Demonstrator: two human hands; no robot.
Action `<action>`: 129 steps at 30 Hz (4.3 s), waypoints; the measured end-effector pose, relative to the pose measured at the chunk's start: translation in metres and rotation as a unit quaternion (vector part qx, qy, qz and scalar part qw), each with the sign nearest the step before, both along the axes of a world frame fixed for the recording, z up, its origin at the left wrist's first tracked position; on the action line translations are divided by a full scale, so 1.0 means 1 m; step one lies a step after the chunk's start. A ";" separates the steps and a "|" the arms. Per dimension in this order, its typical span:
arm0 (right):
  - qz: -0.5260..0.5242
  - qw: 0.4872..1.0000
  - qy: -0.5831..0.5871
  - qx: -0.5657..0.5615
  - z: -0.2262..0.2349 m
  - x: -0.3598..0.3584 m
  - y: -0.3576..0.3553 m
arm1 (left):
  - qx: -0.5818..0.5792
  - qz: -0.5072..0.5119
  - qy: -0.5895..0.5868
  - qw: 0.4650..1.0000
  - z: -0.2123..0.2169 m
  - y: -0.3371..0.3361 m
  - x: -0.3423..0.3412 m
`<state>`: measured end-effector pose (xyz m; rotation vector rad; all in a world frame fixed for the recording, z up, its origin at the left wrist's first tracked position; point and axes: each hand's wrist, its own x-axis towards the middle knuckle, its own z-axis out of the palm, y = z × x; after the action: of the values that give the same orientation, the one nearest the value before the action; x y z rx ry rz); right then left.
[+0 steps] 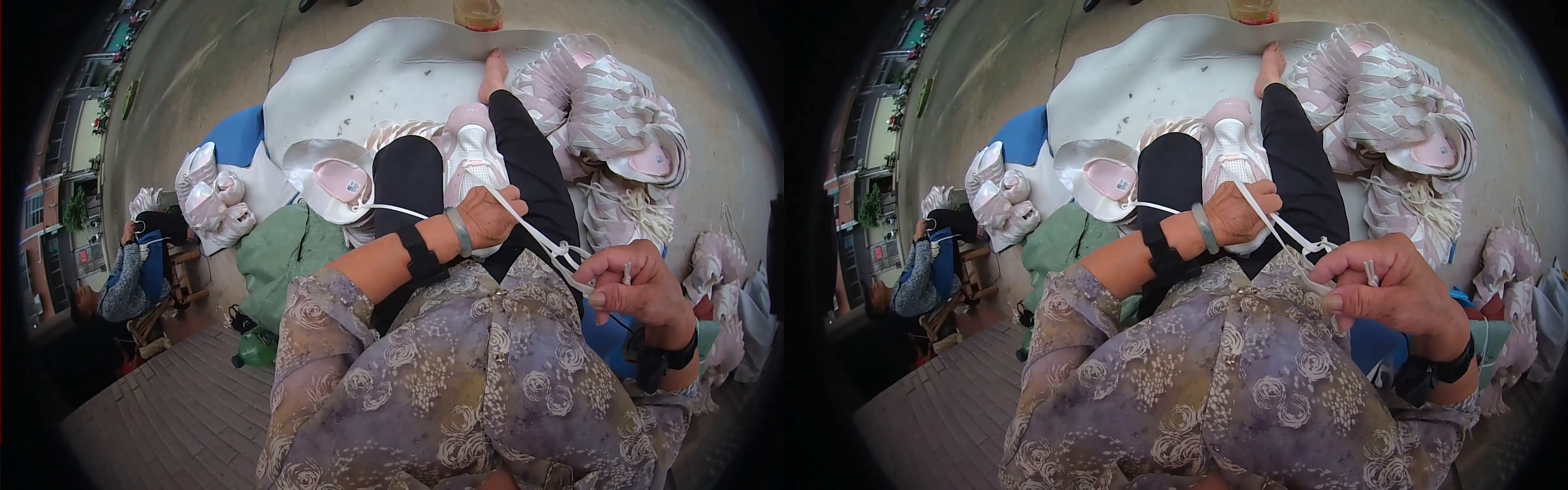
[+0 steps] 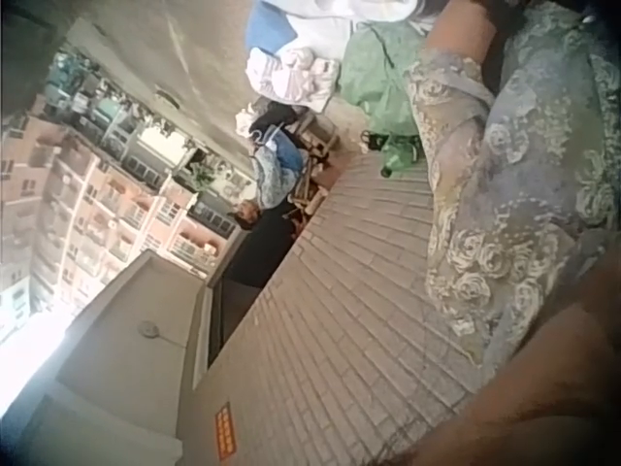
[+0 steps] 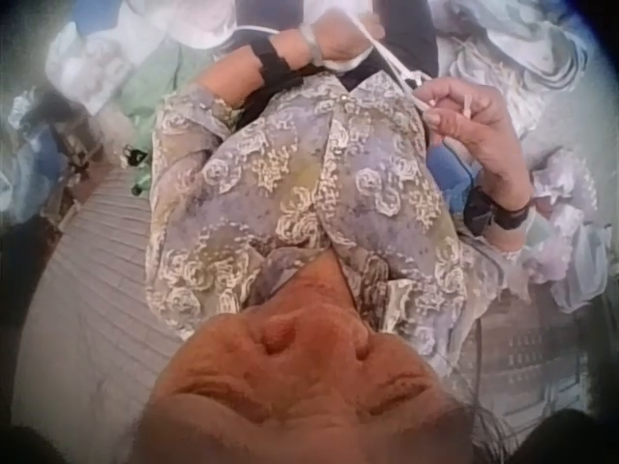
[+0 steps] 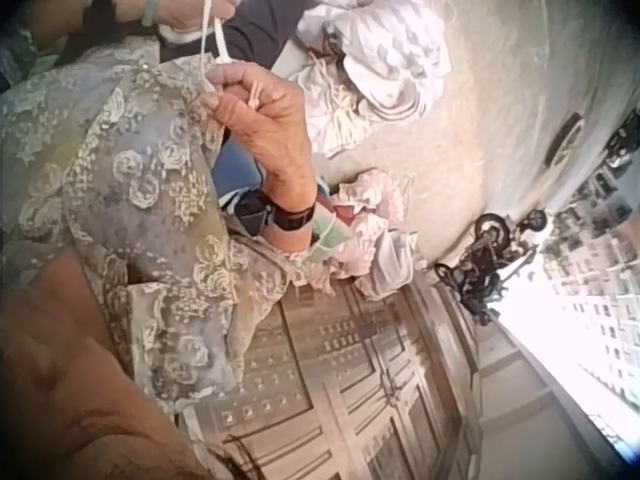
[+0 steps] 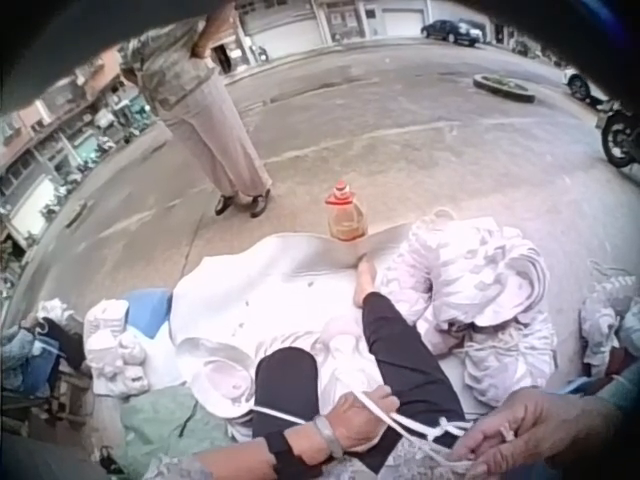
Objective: Lacing and preparing pink and white sneakers.
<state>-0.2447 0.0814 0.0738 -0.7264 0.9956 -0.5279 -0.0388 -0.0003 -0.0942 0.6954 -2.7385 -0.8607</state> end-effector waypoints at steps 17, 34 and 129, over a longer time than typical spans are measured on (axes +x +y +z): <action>-0.049 0.965 0.249 0.067 -0.140 -0.136 0.039 | 0.498 0.323 -0.026 0.804 0.085 -0.014 0.238; 0.055 0.901 0.326 -0.280 -0.187 0.059 -0.094 | 0.070 0.232 -0.037 0.970 0.005 -0.027 0.071; 0.077 0.578 0.476 -0.658 -0.230 0.025 -0.078 | -0.053 0.173 -0.073 0.981 -0.014 -0.043 0.057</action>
<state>-0.2201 0.0030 -0.1559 -2.6569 1.3957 -0.6920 0.0186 -0.0432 -0.1080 1.2093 -2.6422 -0.6035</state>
